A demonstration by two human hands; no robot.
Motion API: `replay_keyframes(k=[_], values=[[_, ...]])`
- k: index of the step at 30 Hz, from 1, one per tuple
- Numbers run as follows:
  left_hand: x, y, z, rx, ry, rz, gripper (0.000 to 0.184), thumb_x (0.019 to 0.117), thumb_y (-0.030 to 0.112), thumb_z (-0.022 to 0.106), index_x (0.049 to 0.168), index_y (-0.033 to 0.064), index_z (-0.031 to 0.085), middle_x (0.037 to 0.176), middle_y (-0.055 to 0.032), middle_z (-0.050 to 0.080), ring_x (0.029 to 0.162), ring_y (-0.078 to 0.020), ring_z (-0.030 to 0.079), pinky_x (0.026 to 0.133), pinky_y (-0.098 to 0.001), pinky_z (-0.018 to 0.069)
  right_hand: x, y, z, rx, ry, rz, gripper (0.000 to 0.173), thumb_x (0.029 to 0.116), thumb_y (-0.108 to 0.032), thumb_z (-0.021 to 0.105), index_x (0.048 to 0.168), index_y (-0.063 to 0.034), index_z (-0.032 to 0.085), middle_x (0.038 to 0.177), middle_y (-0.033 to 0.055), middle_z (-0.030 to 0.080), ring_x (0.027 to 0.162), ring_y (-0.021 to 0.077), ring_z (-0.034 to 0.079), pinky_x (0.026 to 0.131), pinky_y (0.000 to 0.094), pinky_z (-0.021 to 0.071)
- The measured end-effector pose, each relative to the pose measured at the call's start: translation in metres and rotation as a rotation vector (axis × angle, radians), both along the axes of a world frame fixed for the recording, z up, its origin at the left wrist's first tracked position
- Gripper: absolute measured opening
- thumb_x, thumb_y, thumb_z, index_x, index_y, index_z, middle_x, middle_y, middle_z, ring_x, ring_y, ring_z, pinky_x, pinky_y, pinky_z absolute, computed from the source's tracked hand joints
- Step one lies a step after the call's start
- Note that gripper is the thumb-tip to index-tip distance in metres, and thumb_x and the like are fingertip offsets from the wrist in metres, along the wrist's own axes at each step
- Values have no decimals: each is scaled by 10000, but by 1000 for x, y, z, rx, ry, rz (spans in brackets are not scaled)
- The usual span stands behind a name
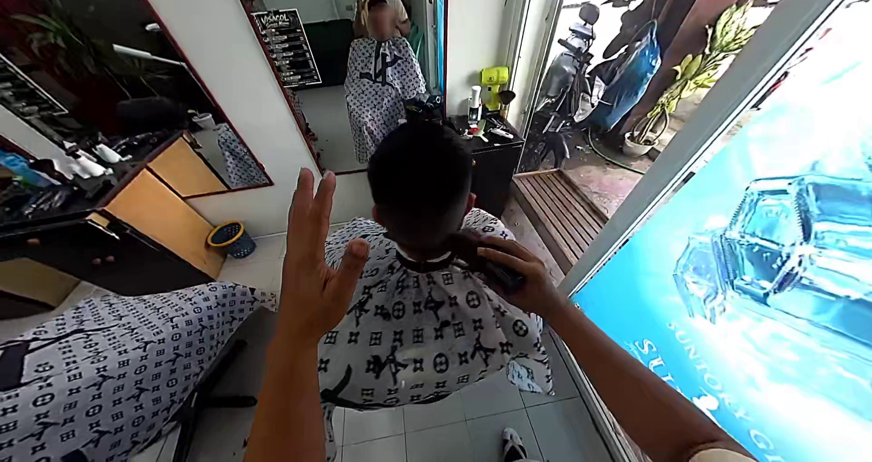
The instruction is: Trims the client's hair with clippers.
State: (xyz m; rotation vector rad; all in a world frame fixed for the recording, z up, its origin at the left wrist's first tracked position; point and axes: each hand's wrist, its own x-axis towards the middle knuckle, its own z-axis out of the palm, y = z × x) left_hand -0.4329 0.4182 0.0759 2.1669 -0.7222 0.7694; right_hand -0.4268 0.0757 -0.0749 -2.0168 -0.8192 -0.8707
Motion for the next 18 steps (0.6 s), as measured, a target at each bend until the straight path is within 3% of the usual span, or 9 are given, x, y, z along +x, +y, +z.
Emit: replay_keyframes(k=[2,6,9,11,13,15,18], values=[[2,-30,15,85,9,60,798,1022,667,359,1624,144,319,1708,-125,202,1581,-274,180,1261,-525,227,-3,-24,11,70,8,18,431,902,-259,782,1313,-159,697,1364,141,643,1246,223,624,1042,382,536],[18,-84,47,235,41,138,785,1028,656,343,1617,136,340,1698,-180,204,1574,-369,170,1237,-616,189,-7,-13,76,287,-98,356,428,894,-210,816,1293,-160,671,1368,87,632,1268,180,612,1039,344,554],[39,-108,65,358,75,175,787,1008,703,322,1613,201,365,1686,-208,223,1556,-439,181,1157,-728,211,25,-11,75,404,27,542,465,876,-186,823,1305,-97,666,1386,92,628,1285,208,604,1069,394,539],[47,-115,70,459,113,202,786,1000,727,295,1609,235,375,1688,-179,243,1557,-428,192,1137,-743,220,47,-29,38,464,189,445,510,860,-168,818,1316,-17,647,1381,112,630,1279,212,605,1084,399,524],[50,-116,73,531,154,213,798,989,752,273,1605,257,383,1687,-159,258,1561,-410,193,1138,-749,205,53,-52,8,451,309,184,526,857,-159,811,1334,-14,642,1368,104,644,1277,180,607,1093,369,513],[53,-115,76,571,172,224,808,982,768,255,1605,270,384,1683,-150,273,1561,-399,201,1141,-750,202,49,-64,16,475,344,38,510,852,-162,815,1313,-16,655,1315,96,672,1213,145,639,1048,333,534],[63,-119,71,551,167,226,790,997,746,255,1598,255,402,1666,-162,309,1551,-413,228,1134,-759,201,46,-59,64,623,307,238,548,845,-178,817,1339,-40,626,1316,60,667,1189,137,646,1018,330,554]])
